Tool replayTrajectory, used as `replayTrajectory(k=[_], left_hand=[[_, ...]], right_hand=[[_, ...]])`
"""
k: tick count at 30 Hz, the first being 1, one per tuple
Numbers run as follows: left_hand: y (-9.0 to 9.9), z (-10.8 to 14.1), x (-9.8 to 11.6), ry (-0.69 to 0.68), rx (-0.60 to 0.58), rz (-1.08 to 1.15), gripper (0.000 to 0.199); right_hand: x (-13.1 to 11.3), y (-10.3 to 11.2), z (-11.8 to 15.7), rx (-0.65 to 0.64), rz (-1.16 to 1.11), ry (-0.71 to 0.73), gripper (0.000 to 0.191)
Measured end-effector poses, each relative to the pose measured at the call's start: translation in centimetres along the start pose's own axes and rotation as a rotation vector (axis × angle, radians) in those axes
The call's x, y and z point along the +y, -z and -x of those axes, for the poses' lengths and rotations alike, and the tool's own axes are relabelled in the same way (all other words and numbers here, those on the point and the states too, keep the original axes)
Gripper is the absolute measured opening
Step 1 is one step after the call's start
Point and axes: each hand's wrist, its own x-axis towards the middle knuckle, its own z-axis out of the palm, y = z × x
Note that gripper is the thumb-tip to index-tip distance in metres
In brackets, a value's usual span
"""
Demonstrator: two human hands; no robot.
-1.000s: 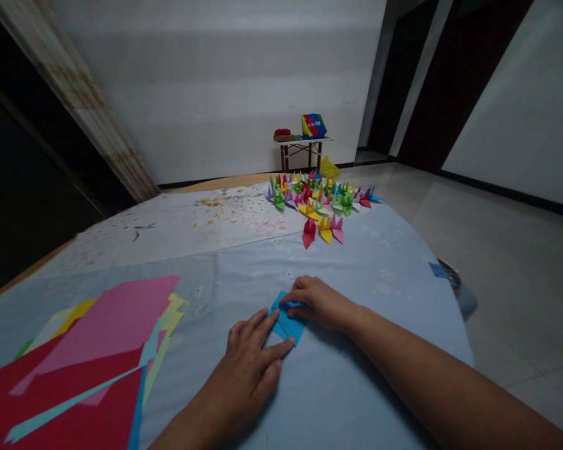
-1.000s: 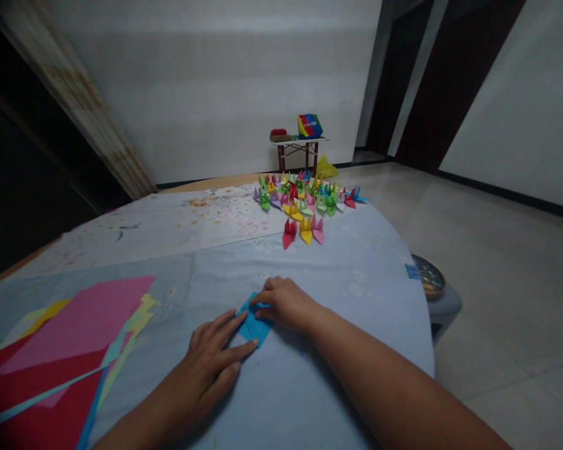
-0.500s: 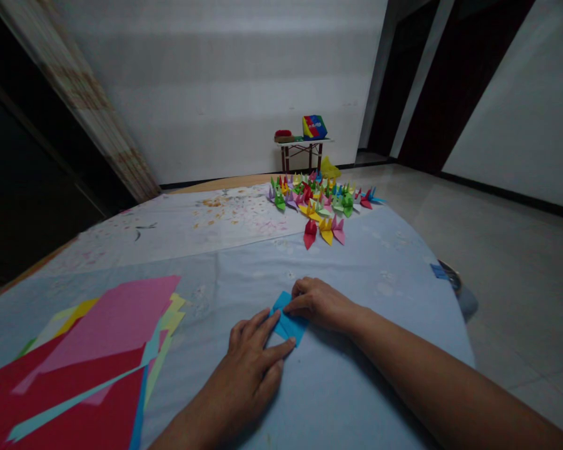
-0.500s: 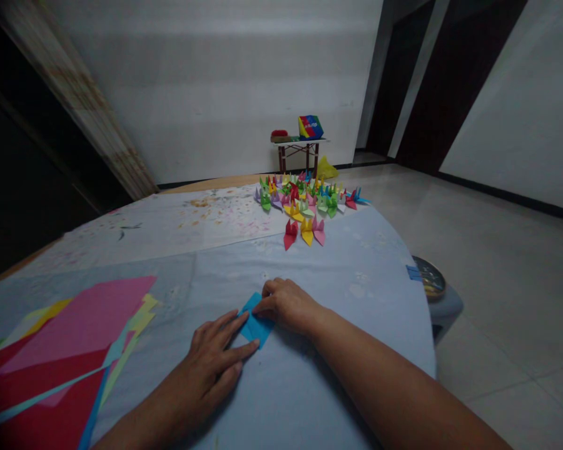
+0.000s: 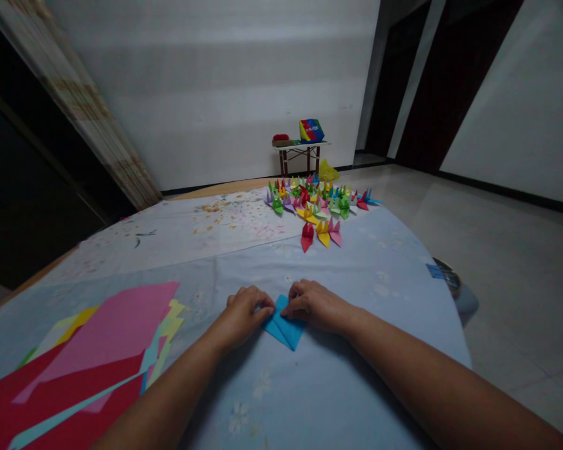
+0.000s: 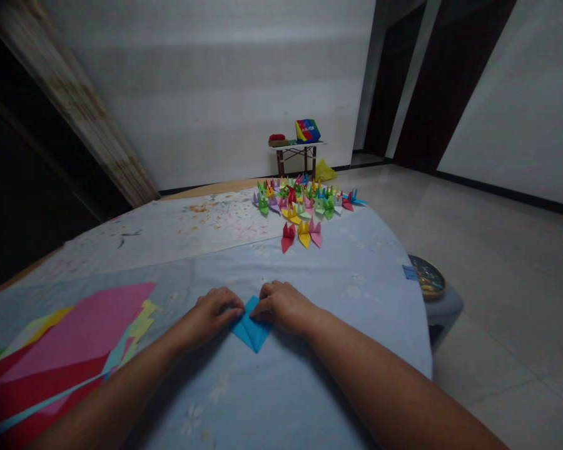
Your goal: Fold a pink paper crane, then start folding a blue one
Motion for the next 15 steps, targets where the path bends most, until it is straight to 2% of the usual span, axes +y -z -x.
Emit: replayTrajectory(k=[8, 15], left_hand=[[0.4, -1.3, -0.7, 0.016, -0.138, -0.011, 0.017], [0.6, -1.7, -0.9, -0.001, -0.169, -0.047, 0.018]], right_hand=[[0.1, 0.0, -0.1, 0.003, 0.007, -0.006, 0.017], [0.1, -0.1, -0.1, 0.016, -0.009, -0.003, 0.017]])
